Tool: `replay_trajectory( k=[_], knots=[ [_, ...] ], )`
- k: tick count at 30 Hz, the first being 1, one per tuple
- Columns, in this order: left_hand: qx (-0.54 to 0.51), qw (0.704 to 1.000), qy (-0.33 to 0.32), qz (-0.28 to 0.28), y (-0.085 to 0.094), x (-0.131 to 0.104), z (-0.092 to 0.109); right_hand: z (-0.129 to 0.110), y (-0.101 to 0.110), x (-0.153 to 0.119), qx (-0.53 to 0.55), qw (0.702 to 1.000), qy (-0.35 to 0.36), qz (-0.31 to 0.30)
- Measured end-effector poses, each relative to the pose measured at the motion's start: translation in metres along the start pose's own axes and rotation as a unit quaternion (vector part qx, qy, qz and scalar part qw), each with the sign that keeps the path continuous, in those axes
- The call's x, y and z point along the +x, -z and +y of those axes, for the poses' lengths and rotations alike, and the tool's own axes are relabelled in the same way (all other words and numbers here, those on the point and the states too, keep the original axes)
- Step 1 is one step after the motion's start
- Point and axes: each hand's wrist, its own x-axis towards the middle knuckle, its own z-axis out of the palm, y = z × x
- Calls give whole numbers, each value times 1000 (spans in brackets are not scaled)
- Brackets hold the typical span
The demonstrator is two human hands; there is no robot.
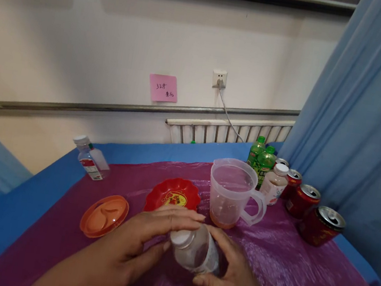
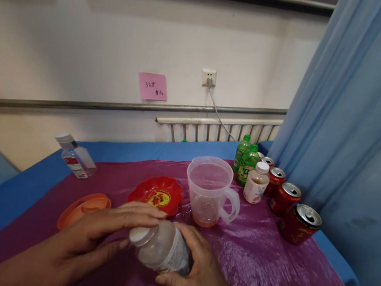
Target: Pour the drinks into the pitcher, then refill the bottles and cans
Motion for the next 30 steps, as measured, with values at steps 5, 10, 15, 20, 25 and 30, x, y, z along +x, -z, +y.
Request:
replay_trajectory(
  k=[5, 10, 15, 20, 25, 30],
  knots=[
    [-35, 993, 3, 112, -14, 1, -8, 1, -4, -2, 10, 1000, 5, 14],
    [69, 988, -75, 118, -13, 2, -22, 6, -6, -2, 28, 999, -10, 10],
    [-71, 995, -70, -5, -7, -4, -26, 11, -10, -3, 68, 997, -29, -19],
    [-128, 991, -41, 8, -9, -14, -42, 12, -16, -6, 172, 983, -32, -51],
    [-79, 997, 6, 17, -17, -27, -58, 11, -29, -5, 217, 970, -37, -106],
    [-25, 968, 57, 242, 37, -38, -85, 24, -33, -15, 146, 981, -56, -112]
  ],
)
